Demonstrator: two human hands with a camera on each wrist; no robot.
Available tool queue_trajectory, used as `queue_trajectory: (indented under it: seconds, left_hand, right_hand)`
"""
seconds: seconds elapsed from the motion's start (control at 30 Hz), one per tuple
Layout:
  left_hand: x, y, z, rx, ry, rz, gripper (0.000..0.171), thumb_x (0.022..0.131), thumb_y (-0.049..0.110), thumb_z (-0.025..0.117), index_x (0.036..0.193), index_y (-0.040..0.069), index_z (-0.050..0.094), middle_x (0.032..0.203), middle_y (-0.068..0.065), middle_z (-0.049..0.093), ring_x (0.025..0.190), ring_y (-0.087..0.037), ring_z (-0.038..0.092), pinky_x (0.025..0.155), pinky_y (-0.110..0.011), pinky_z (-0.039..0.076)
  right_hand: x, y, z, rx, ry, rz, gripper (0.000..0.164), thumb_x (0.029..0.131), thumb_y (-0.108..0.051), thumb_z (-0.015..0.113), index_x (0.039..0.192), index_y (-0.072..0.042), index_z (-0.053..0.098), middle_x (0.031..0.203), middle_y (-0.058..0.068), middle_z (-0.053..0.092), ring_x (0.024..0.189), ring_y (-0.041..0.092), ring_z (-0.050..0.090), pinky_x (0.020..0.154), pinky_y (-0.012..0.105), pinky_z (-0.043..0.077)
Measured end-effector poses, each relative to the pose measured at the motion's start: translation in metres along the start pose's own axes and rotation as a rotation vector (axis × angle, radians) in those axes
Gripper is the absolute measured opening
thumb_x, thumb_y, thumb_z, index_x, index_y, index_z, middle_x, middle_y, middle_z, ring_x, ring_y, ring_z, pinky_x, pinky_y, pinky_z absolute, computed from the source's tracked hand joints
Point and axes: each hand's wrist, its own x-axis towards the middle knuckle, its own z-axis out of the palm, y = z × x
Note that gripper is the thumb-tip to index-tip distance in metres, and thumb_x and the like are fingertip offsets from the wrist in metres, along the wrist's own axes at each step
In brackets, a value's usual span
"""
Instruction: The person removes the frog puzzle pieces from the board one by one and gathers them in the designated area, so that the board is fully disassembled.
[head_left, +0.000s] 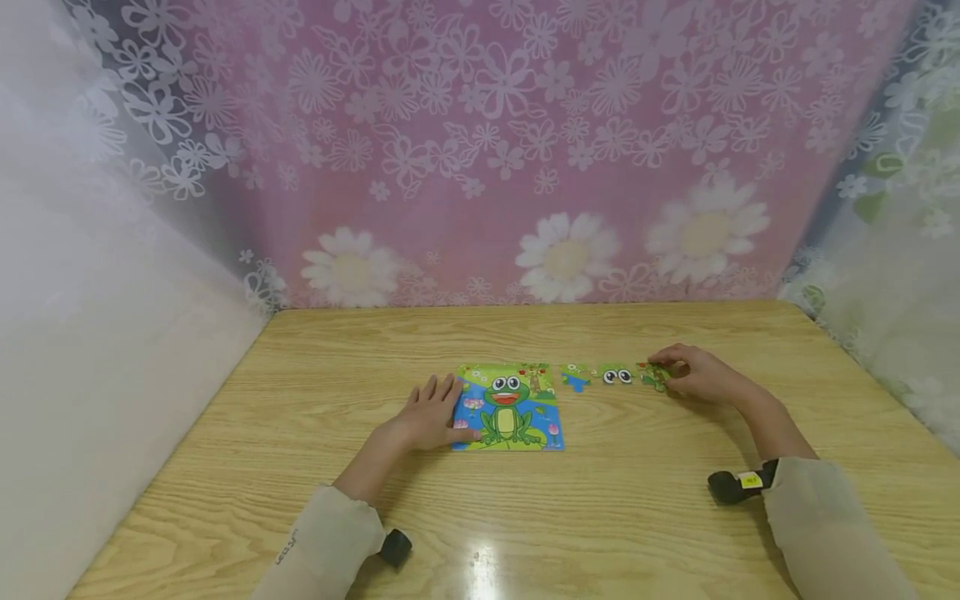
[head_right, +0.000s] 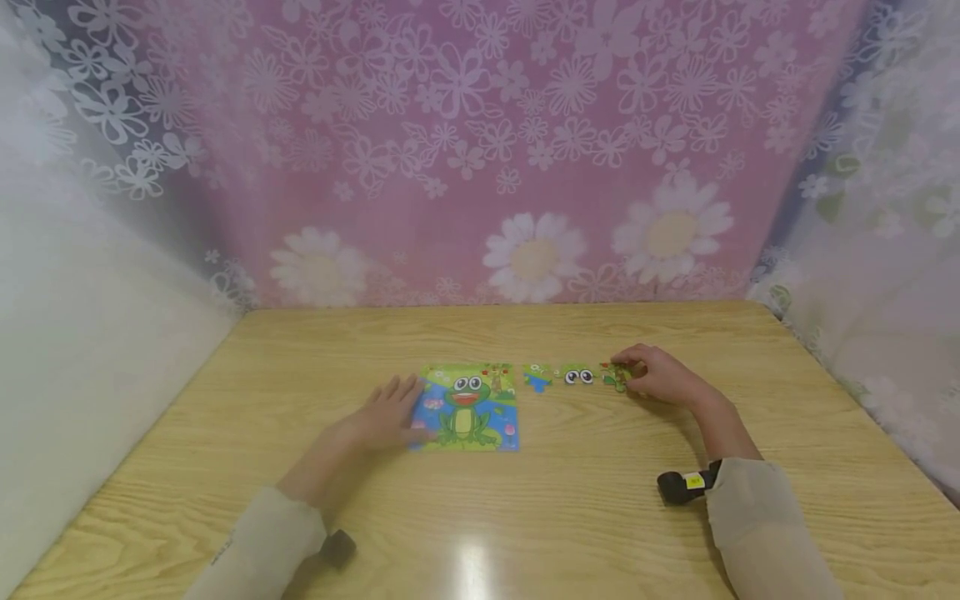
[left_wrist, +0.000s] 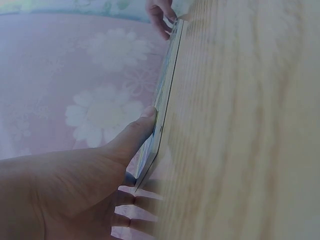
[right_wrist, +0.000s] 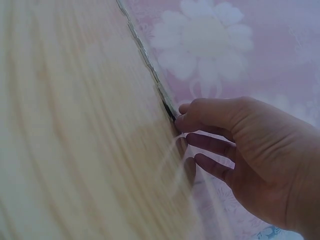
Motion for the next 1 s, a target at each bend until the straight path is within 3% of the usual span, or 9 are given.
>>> queue_trajectory:
  seconds: [0.23, 0.57, 0.77, 1.0]
  left_hand:
    - [0.000, -0.001, 0.000, -0.004, -0.004, -0.003, 0.093, 0.085, 0.060, 0.050, 0.147, 0.003, 0.010, 0.151, -0.016, 0.004, 0.135, -0.039, -0.001, 0.105, -0.055, 0.005]
    - [-0.003, 0.002, -0.002, -0.010, -0.004, -0.004, 0.092, 0.086, 0.058, 0.051, 0.147, 0.002, 0.010, 0.151, -0.017, 0.005, 0.135, -0.039, 0.000, 0.105, -0.055, 0.005]
    - [-0.003, 0.003, -0.003, -0.013, -0.007, -0.005, 0.092, 0.086, 0.058, 0.051, 0.147, 0.002, 0.010, 0.151, -0.017, 0.004, 0.135, -0.038, -0.001, 0.105, -0.054, 0.005]
    - [-0.001, 0.001, -0.002, -0.017, -0.008, -0.013, 0.094, 0.085, 0.060, 0.051, 0.147, 0.003, 0.010, 0.151, -0.016, 0.004, 0.135, -0.038, -0.001, 0.105, -0.054, 0.004]
  right_hand:
    - [-0.001, 0.005, 0.000, 0.042, -0.004, -0.032, 0.042, 0.084, 0.004, 0.058, 0.124, 0.011, 0.048, 0.119, 0.026, 0.047, 0.108, 0.042, 0.046, 0.082, 0.049, 0.044]
    - [-0.002, 0.002, 0.000, 0.051, -0.002, 0.001, 0.043, 0.085, 0.003, 0.056, 0.127, 0.009, 0.047, 0.125, 0.027, 0.044, 0.112, 0.044, 0.043, 0.084, 0.052, 0.042]
    - [0.000, -0.013, -0.003, 0.027, 0.005, 0.035, 0.038, 0.091, -0.004, 0.054, 0.127, 0.007, 0.048, 0.127, 0.028, 0.041, 0.112, 0.046, 0.041, 0.082, 0.053, 0.042]
    - [0.013, -0.045, 0.002, -0.027, 0.003, -0.081, 0.034, 0.089, -0.002, 0.057, 0.121, 0.008, 0.053, 0.121, 0.025, 0.050, 0.110, 0.042, 0.043, 0.086, 0.055, 0.039]
